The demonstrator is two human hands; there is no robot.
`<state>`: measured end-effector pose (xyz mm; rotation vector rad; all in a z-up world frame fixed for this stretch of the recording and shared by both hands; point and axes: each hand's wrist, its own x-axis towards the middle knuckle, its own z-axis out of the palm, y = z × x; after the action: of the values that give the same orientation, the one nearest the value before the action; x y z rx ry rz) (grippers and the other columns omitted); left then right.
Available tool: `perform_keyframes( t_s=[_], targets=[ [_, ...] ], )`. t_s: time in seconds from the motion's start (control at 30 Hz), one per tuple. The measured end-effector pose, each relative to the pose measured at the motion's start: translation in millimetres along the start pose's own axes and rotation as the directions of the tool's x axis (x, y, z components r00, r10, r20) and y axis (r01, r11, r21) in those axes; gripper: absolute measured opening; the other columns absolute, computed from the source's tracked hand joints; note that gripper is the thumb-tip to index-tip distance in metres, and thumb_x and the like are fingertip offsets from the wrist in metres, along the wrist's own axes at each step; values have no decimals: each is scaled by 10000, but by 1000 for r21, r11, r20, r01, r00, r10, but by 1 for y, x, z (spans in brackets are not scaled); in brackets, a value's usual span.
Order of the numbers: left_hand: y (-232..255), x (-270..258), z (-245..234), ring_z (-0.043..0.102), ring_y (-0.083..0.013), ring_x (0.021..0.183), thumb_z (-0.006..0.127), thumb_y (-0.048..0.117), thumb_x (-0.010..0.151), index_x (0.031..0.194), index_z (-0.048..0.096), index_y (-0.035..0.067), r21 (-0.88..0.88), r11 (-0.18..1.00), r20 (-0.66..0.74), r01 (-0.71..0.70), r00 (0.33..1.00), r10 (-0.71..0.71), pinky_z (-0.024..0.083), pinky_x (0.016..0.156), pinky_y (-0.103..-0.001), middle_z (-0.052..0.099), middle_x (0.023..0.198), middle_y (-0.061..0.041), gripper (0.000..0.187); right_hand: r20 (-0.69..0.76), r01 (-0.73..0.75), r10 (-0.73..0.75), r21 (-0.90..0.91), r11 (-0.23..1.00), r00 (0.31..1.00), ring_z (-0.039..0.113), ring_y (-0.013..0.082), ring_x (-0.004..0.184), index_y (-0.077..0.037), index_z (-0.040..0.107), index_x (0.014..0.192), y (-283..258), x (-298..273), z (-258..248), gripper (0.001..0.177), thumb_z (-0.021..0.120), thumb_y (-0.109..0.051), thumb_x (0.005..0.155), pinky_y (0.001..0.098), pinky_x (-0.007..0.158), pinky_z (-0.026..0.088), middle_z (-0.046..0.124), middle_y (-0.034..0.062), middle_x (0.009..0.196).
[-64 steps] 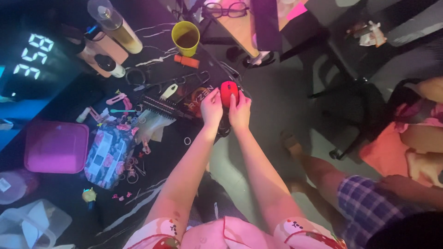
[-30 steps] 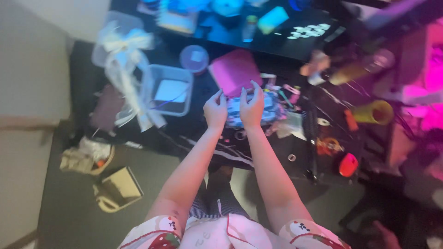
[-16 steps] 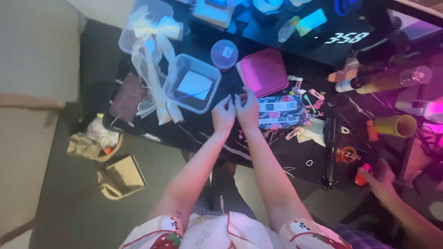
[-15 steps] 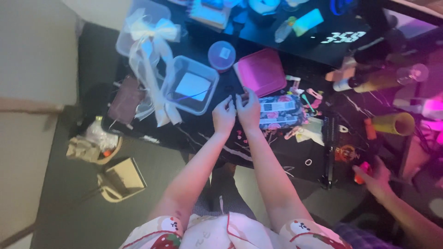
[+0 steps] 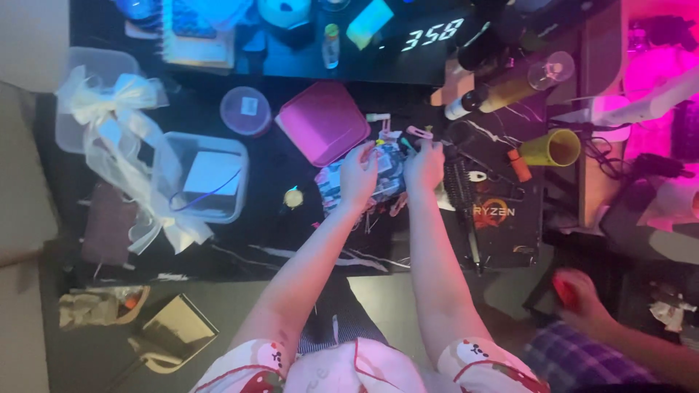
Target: Organizing stickers and small craft supplies into plastic containers on a desk
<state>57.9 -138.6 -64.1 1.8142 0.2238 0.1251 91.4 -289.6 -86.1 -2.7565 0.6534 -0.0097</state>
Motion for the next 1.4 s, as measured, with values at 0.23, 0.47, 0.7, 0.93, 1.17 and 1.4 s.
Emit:
perform_keyframes(
  t_s=[0.23,0.47,0.7,0.93,1.17,1.4],
  targets=[
    [14,7,7,635,-311,986,577,163,918,1138,678,80,2,995,16,103,995,-103,501,872,-381,680,1019,-117,255,131,-12,4,65,998,991,655,294,904,-212,652,871,-22,6,-18,104,711,-199,787,454,781,553,571,11,898],
    [38,10,-11,616,-339,1055,575,170,945,1186,643,50,-129,985,35,111,994,-107,473,939,-429,670,1065,-196,277,150,51,-179,611,790,972,655,239,852,-131,692,956,-41,-4,-19,140,721,-154,821,360,764,524,682,79,845],
    [48,25,-91,581,-154,1003,509,156,1012,1119,660,-11,-618,786,-67,24,994,-83,466,971,-389,675,1064,-153,249,526,-497,-359,849,177,771,460,13,472,-27,625,1007,-116,-58,-44,121,648,-68,895,89,372,347,579,-16,710],
    [38,31,-201,657,-80,849,744,145,834,973,741,98,-401,916,-136,24,987,-86,522,852,-285,728,862,-57,147,469,-467,-482,874,133,740,525,37,500,-8,652,963,-199,-117,-29,137,700,-22,836,114,426,414,624,28,718],
    [15,16,-291,672,-72,762,741,174,825,914,756,134,-233,971,-297,57,947,-126,544,750,-267,719,767,-37,99,486,-415,-536,873,257,691,470,13,530,-38,679,988,-266,-181,-17,184,744,-66,817,83,390,358,624,5,718],
    [13,2,-360,693,-171,842,696,191,856,948,743,97,-48,996,-423,72,902,-86,529,801,-330,724,816,-85,140,365,-174,-452,896,408,814,563,-3,588,-112,744,943,-297,-206,-2,187,785,-149,765,125,511,456,698,-10,794]
  ],
)
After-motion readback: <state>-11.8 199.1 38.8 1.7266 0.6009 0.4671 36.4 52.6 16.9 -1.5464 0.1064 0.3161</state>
